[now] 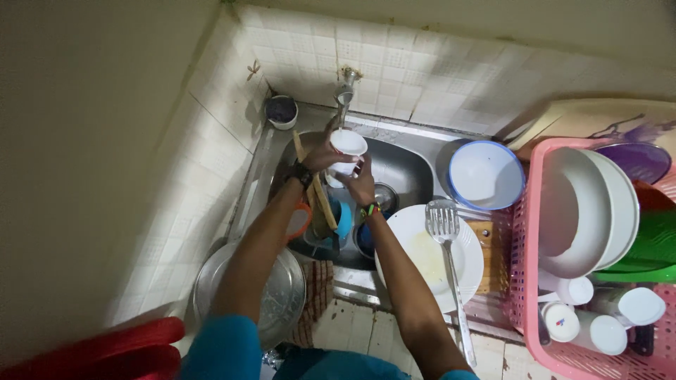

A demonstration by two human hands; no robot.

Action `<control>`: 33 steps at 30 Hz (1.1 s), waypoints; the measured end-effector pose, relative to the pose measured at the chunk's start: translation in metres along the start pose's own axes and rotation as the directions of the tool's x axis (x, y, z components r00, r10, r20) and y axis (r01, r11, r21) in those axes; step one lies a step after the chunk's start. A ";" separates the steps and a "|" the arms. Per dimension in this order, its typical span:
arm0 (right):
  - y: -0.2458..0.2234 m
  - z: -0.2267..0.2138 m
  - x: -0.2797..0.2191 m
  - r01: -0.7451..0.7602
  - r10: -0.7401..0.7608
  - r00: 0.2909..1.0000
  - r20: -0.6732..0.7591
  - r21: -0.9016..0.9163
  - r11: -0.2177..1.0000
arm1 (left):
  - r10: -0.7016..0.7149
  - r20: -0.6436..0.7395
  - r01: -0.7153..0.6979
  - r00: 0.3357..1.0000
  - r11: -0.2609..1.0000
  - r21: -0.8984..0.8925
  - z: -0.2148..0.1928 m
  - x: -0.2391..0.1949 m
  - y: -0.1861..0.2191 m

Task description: Washing and rinsing dishes in a kitchen sink and placing them in a drying rack.

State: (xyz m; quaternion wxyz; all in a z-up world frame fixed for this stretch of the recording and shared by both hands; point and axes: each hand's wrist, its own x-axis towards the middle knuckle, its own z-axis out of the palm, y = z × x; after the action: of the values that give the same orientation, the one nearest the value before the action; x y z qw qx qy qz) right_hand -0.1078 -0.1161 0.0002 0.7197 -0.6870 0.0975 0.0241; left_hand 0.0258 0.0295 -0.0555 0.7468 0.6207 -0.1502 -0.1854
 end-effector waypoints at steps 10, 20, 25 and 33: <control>0.001 0.007 0.027 -0.026 -0.006 0.982 -0.186 -0.168 0.985 | 0.412 -0.129 -0.237 0.902 0.722 0.650 0.022 0.000 0.136; -0.031 0.015 0.017 -0.054 -0.007 0.985 -0.170 -0.350 0.935 | 0.519 0.109 -0.318 0.848 0.335 0.887 0.012 0.073 0.127; -0.001 0.006 0.033 -0.009 -0.046 0.987 -0.153 -0.341 0.940 | 0.469 0.199 -0.325 0.860 0.204 0.924 0.023 0.061 0.155; 0.000 0.009 0.027 0.012 -0.057 0.992 -0.109 -0.374 0.928 | 0.515 0.000 -0.071 0.857 0.120 0.990 0.040 0.021 0.208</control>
State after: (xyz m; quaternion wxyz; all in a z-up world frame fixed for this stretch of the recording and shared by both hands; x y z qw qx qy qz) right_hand -0.0800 -0.1100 -0.0041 0.5697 -0.8128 0.1214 -0.0112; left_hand 0.0454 0.0181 0.1558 0.2146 0.9257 -0.2205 0.2198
